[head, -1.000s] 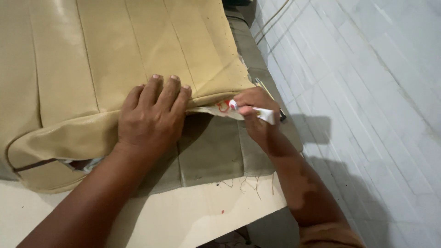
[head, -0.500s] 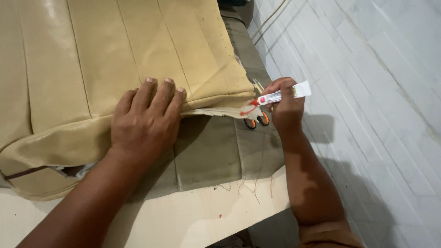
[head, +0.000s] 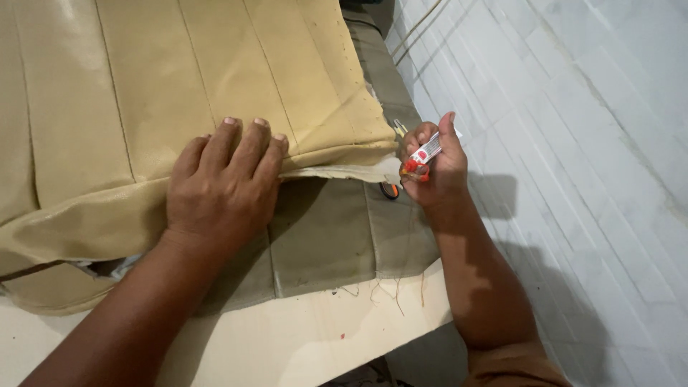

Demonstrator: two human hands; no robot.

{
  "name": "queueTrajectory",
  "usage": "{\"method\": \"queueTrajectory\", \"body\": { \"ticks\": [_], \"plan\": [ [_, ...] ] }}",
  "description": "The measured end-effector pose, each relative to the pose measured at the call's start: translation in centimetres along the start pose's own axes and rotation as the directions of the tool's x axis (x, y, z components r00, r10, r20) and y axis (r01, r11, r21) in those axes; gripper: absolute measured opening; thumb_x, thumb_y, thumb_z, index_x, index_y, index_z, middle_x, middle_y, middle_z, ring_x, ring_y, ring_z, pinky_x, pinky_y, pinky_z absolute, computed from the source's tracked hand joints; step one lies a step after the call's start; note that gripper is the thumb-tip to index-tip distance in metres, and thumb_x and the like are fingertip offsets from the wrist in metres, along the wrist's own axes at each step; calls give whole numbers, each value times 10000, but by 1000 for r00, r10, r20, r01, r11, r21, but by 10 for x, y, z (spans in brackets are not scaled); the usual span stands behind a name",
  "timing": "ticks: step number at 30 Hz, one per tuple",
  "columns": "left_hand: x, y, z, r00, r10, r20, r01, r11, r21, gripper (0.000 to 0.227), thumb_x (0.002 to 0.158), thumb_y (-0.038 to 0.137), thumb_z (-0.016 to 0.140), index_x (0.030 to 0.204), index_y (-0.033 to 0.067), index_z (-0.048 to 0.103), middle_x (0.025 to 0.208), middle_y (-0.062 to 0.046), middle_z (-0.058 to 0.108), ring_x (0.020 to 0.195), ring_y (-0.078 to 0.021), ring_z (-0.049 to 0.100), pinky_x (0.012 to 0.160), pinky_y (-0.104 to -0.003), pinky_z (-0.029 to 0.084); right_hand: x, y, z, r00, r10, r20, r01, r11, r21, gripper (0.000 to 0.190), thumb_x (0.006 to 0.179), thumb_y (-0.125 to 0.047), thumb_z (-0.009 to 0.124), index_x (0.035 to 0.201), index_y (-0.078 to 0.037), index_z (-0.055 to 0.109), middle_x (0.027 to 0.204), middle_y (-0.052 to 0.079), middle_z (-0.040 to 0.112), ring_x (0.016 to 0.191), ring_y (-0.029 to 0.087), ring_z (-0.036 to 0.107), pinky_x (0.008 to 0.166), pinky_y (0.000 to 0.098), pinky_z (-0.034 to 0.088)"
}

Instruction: Applying adhesive and assembling leather upholstery components

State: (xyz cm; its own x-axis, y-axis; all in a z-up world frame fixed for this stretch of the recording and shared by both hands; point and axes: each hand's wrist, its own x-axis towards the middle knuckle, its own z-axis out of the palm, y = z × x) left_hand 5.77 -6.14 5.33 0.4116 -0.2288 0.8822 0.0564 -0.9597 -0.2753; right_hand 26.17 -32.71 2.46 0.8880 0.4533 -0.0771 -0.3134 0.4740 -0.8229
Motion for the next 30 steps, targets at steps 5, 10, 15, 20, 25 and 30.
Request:
{"method": "queueTrajectory", "body": {
  "ticks": [5,10,15,20,25,30],
  "plan": [
    [-3,1,3,1000,-4,-28,5,1000,26,45,1064,168,711,1044,198,738,1102,-30,770,999,-218,726,745,-320,511,-4,1,3,996,53,76,-56,997,49,544,963,-610,505,738,-117,552,668,75,518,396,90,330,274,186,265],
    [-3,0,4,1000,-5,-6,5,1000,7,48,1071,174,688,1077,179,735,1148,-55,760,1029,-228,715,761,-328,513,-8,8,-3,968,-202,150,219,970,-108,301,1030,-343,583,935,-58,591,847,140,618,586,153,539,453,203,439],
    [-10,5,-4,995,-41,91,41,999,-3,263,957,315,597,1180,212,691,1277,-61,692,1161,-263,650,921,-383,467,-2,21,-5,779,-386,495,501,857,-121,197,1031,-274,658,1033,-80,621,983,190,642,714,234,663,594,265,581],
    [0,23,-26,978,-56,201,141,889,-437,462,853,260,852,1254,91,695,1220,-161,707,1090,-301,644,959,-444,517,-46,12,24,741,-286,608,491,848,-200,131,1034,-259,711,1131,-176,738,1101,132,611,830,210,661,754,296,602],
    [-2,60,-29,504,-306,808,863,205,-461,226,837,398,730,919,188,739,724,30,754,605,-152,679,594,-335,514,-63,16,41,591,-433,680,763,575,-296,144,990,-157,662,1131,-127,665,1113,138,637,1041,215,619,907,333,533],
    [-10,85,-24,178,13,984,789,-600,-134,256,987,280,643,859,66,702,664,-48,590,582,-124,466,536,-269,347,-81,41,55,325,-494,807,897,-110,-429,165,1001,-172,593,924,-35,644,1033,176,631,954,343,686,848,427,597]
  ]
}}
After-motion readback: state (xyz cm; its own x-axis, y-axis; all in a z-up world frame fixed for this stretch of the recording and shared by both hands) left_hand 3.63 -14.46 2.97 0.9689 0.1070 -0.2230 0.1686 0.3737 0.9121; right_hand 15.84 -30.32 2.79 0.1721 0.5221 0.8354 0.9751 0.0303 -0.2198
